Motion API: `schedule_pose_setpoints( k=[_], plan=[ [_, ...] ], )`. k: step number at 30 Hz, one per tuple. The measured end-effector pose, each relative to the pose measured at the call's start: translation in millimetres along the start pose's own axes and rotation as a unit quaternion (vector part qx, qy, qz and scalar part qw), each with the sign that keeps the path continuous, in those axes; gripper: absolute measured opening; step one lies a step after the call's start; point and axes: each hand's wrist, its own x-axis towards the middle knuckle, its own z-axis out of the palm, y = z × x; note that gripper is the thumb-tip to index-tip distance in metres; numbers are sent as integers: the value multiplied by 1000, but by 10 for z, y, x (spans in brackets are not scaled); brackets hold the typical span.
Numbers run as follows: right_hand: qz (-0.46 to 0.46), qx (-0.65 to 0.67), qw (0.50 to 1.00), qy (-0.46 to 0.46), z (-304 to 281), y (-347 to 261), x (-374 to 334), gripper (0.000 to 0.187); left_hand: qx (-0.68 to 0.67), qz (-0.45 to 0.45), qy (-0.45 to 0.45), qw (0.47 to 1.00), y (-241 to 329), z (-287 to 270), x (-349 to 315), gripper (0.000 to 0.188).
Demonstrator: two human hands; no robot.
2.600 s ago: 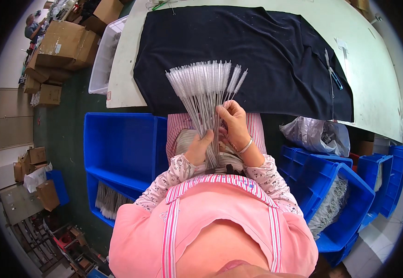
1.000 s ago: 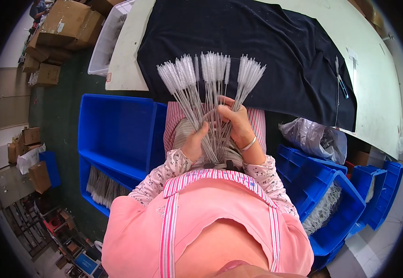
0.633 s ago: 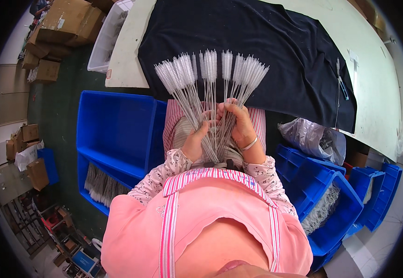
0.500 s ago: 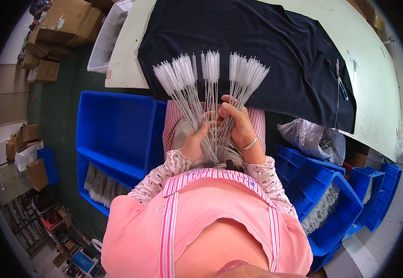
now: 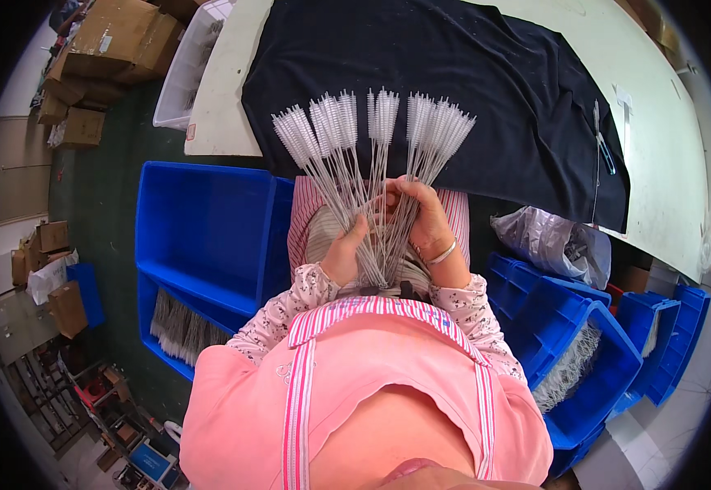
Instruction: The person sits on the floor and repeatedly picks up bundles of thin white bristle brushes from blue bins, aligns them in hand, and places them into a second bin. They occasionally inspect individual brushes and adjust the bundles before stacking them.
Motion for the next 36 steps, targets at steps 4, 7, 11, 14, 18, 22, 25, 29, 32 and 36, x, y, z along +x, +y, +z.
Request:
schedule_pose_setpoints(
  k=[4,7,11,14,18,22,25,29,32,36],
  plan=[
    [-51,-31,998,13,79,12,-21,14,21,-15,9,1000,15,-8,-5,50],
    [-26,-99,994,29,111,-30,-37,15,35,-17,7,999,31,-3,-1,50],
    [-11,-64,998,6,-35,21,33,15,46,3,12,999,-36,-77,13,50],
    [-14,-28,999,37,69,0,-17,15,15,16,1,1000,9,34,13,52],
    [-25,-12,999,22,-3,37,18,21,40,4,-8,999,15,3,19,60],
    [-34,-52,998,-15,-48,22,24,33,48,-14,-22,999,-17,-76,46,70],
    [-30,-85,996,3,-2,-25,1,40,43,-20,-44,998,-15,-50,65,73],
    [-44,-66,997,-1,-17,-5,10,39,-5,-31,-86,996,-85,-160,127,69],
    [-72,-26,997,-24,-25,-9,3,35,-18,-51,-46,997,-10,-13,124,68],
    [-71,32,996,-47,-45,-20,-60,21,-40,-44,-58,997,-34,-8,143,61]
  ],
)
